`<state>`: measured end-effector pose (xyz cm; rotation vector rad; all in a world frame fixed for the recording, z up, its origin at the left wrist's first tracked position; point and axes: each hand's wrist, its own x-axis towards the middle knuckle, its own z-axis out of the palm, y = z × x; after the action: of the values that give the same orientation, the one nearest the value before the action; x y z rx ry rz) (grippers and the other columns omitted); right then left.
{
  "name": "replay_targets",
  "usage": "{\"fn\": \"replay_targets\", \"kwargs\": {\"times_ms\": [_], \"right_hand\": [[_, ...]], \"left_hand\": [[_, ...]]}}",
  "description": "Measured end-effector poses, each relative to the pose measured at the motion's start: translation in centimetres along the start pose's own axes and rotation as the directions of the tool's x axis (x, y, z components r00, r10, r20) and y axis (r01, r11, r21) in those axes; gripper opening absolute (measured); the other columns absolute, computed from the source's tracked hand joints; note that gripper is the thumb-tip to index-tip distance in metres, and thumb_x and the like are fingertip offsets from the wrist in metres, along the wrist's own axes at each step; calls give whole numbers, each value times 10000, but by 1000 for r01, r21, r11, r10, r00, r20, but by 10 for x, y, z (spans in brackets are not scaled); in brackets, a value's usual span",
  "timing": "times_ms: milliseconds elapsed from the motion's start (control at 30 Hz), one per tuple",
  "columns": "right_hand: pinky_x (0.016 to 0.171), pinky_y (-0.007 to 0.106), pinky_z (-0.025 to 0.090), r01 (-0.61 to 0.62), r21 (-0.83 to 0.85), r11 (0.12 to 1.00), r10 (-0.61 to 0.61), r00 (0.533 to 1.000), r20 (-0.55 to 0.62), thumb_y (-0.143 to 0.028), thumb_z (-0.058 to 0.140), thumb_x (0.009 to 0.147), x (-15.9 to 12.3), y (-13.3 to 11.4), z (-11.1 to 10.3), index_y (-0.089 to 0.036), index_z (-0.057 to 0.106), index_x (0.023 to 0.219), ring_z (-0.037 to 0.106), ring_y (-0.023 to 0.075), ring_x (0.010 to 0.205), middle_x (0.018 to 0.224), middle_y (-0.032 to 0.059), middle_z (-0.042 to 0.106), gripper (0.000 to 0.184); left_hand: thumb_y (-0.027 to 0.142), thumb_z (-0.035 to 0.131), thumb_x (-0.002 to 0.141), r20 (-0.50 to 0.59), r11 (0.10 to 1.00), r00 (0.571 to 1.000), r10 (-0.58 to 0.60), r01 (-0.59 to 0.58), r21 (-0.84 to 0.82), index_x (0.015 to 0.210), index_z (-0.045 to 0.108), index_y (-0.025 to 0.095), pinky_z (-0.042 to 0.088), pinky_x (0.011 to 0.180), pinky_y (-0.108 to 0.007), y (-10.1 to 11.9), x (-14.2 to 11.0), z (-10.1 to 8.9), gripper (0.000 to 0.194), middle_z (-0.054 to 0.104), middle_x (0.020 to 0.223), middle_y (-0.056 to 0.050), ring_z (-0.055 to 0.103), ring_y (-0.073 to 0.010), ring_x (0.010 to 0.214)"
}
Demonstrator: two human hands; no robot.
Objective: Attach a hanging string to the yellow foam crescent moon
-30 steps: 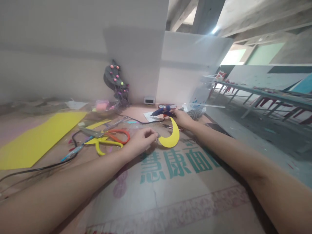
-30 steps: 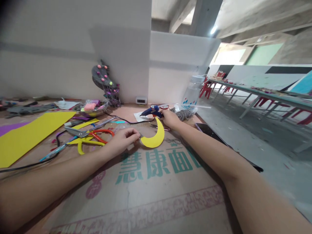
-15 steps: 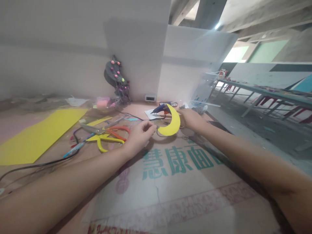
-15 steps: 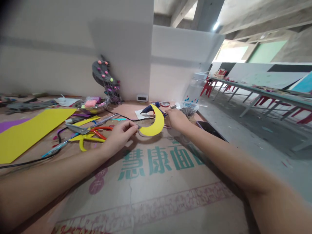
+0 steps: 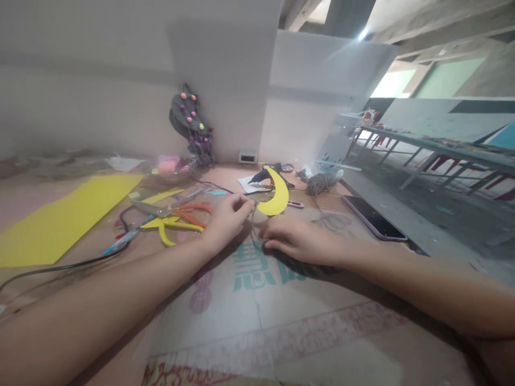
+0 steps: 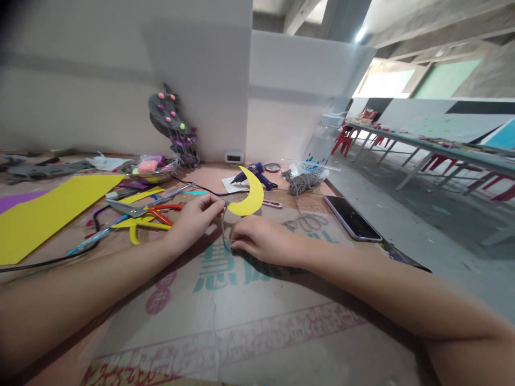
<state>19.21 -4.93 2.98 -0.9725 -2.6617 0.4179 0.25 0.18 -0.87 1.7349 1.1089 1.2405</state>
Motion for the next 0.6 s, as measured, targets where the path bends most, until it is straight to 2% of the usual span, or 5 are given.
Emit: {"fn": "replay_targets", "kwargs": {"times_ms": [133,333,467,600], "right_hand": [[653,248,421,-74,71,995,76,997,-30,-218,520,938,5,-12,-10,-164,635,893,558,132,690,793,19,657,135],[650,242,400,-95,106,990,115,972,-205,-268,481,942,4,-13,-29,-175,642,961,574,134,733,869,29,682,187],[621,247,391,-208,46,977,212,970,-122,-358,540,908,0,-1,-47,-200,686,892,584,148,710,803,13,685,216],[621,262,393,-307,21,951,308,948,-82,-431,548,892,-4,14,-64,-221,710,861,588,162,721,793,8,683,268]], "left_hand": [[323,552,814,21,999,1000,10,-11,43,706,567,174,398,646,-244,-1,1,0,184,560,671,29,530,-139,675],[327,541,814,116,993,993,1,-14,113,720,591,170,400,658,-251,3,-2,-1,189,600,705,13,554,-155,708],[377,534,834,185,986,983,-1,-30,163,752,614,173,389,624,-254,3,-6,-1,234,618,718,9,547,-158,685],[373,549,824,189,987,982,-1,-30,157,732,610,173,389,610,-257,2,-5,0,229,620,708,5,547,-159,675]]}}
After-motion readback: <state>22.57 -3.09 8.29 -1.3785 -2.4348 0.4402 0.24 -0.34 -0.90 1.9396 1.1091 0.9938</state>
